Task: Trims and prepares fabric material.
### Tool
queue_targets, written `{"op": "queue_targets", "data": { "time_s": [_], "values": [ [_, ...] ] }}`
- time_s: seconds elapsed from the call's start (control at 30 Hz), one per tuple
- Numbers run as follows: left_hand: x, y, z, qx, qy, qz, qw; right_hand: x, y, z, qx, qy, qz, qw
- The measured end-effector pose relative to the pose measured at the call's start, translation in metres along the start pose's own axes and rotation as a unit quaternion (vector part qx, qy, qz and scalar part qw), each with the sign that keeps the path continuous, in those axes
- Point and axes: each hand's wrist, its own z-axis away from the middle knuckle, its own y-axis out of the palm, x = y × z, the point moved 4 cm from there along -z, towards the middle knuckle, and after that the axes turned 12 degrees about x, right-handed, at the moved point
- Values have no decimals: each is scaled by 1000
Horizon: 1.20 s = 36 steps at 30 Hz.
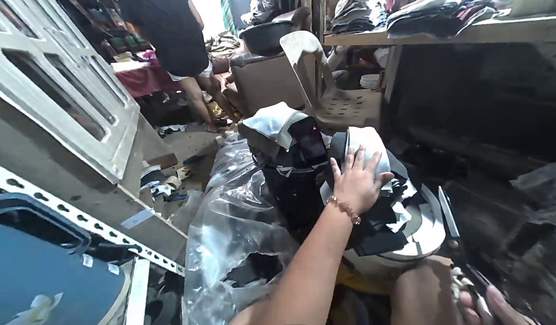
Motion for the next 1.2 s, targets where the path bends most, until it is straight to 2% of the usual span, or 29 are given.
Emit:
{"op": "queue_targets", "data": {
  "time_s": [0.07, 0.13, 0.17, 0.23, 0.3, 0.37, 0.47, 0.57, 0.67, 0.73, 0.8, 0.93, 1.0, 1.07, 1.2],
  "values": [
    [13, 13, 21, -111, 35, 35, 993, 5, 3, -11, 3, 21, 23, 1000],
    [38, 38, 49, -237, 70, 75, 966, 5, 2, -31, -6, 24, 56, 998],
    [55, 52, 67, -278, 72, 89, 954, 3, 1, -40, -24, 28, 64, 997],
    [96, 80, 105, -307, 36, 116, 944, -2, -3, -58, -70, 44, 60, 995],
    [142, 100, 148, -268, -68, 167, 946, -4, -3, -74, -93, 48, 50, 993],
    [189, 114, 190, -232, -191, 199, 933, -1, 4, -83, -100, 53, 25, 993],
    [244, 123, 247, -190, -352, 216, 891, 2, 8, -89, -94, 57, 19, 994],
    [276, 135, 286, -212, -453, 247, 830, 2, 8, -89, -64, 40, 52, 996],
    [290, 144, 292, -249, -492, 301, 778, 4, 3, -85, -10, 33, 205, 978],
    [289, 144, 285, -228, -499, 300, 780, 7, -5, -81, 22, 48, 382, 923],
    [284, 141, 277, -179, -499, 271, 804, 15, -5, -78, 26, -7, 486, 873],
    [277, 140, 257, -72, -465, 205, 858, 24, -22, -81, -62, -200, 455, 866],
    [278, 145, 250, -7, -465, 183, 866, 25, -22, -81, -82, -230, 412, 878],
    [283, 153, 250, 42, -496, 187, 847, 25, -17, -79, -81, -228, 408, 880],
    [294, 161, 259, 105, -589, 196, 777, 25, -17, -80, -61, -220, 420, 878]
  ]
}}
